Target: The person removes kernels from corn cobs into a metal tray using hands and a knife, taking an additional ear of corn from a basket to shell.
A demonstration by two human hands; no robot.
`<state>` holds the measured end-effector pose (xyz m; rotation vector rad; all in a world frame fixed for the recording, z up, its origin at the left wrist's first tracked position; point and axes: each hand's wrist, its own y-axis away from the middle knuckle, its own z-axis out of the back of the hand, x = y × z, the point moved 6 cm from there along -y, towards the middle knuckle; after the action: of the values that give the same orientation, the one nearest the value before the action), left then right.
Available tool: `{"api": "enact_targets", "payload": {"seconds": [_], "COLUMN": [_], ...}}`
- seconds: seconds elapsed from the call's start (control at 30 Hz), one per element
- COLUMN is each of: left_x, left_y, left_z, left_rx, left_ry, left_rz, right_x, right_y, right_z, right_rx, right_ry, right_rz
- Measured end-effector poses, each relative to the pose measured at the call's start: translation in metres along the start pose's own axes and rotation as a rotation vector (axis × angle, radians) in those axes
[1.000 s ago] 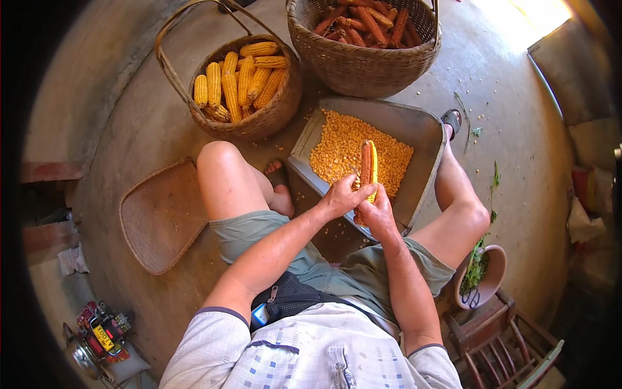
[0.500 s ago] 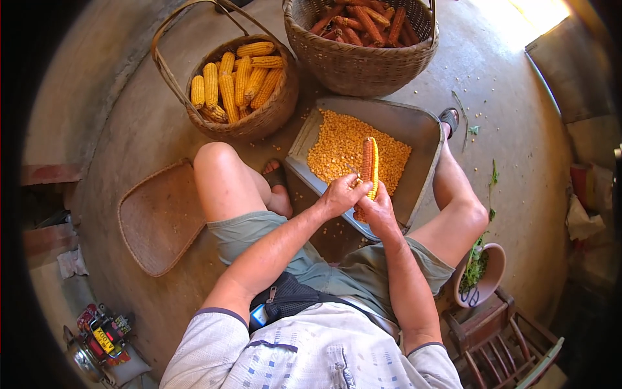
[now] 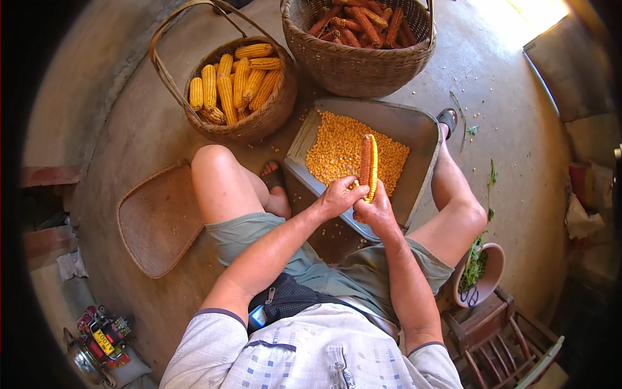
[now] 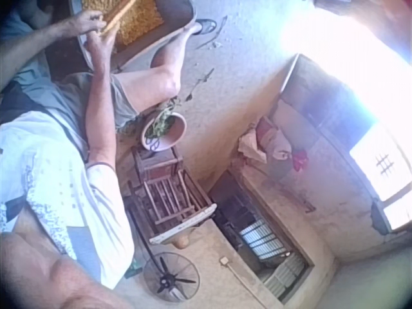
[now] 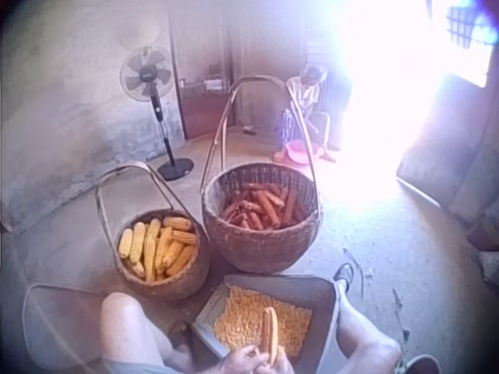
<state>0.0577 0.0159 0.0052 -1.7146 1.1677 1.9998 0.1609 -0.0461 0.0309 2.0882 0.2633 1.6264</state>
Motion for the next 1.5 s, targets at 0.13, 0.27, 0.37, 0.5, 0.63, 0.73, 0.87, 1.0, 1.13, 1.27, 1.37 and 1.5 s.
{"api": "enact_targets", "payload": {"seconds": [0.13,0.27,0.37,0.5,0.63,0.73,0.87,1.0,1.13,1.27,1.37,1.5], "left_x": [0.002,-0.009,-0.018,-0.019,-0.021,-0.03,-0.032,-0.036,-0.031,-0.031,-0.04,-0.041], "left_y": [0.0,0.004,0.007,0.008,0.012,0.015,0.025,0.027,0.024,0.021,0.021,0.026], "left_z": [0.013,0.022,0.019,0.003,-0.015,-0.026,-0.029,-0.031,-0.028,-0.021,-0.025,-0.032], "left_rx": [-0.218,-0.219,-0.214,-0.022,0.074,0.058,-0.127,-0.242,-0.275,-0.358,-0.269,-0.229], "left_ry": [0.115,0.271,0.33,0.301,0.327,0.248,-0.103,-0.291,-0.379,-0.238,-0.139,-0.339], "left_rz": [-0.008,0.059,0.065,0.088,0.106,0.093,-0.059,-0.085,-0.121,-0.186,-0.137,-0.059], "right_x": [0.015,0.015,0.021,0.016,0.005,-0.008,-0.009,-0.013,-0.017,-0.016,-0.01,-0.013], "right_y": [0.003,0.0,-0.004,-0.014,-0.022,-0.032,-0.029,-0.029,-0.033,-0.033,-0.029,-0.031], "right_z": [-0.011,0.002,0.006,0.015,0.01,0.034,0.041,0.04,0.038,0.035,0.042,0.045], "right_rx": [0.043,0.09,0.059,-0.066,-0.025,-0.328,-0.438,-0.439,-0.418,-0.417,-0.447,-0.483], "right_ry": [0.188,0.14,0.147,0.029,-0.291,-0.304,-0.313,-0.265,-0.324,-0.545,-0.49,-0.477], "right_rz": [0.117,0.092,0.137,0.207,0.079,0.168,0.127,0.178,0.149,0.111,0.143,0.136]}}
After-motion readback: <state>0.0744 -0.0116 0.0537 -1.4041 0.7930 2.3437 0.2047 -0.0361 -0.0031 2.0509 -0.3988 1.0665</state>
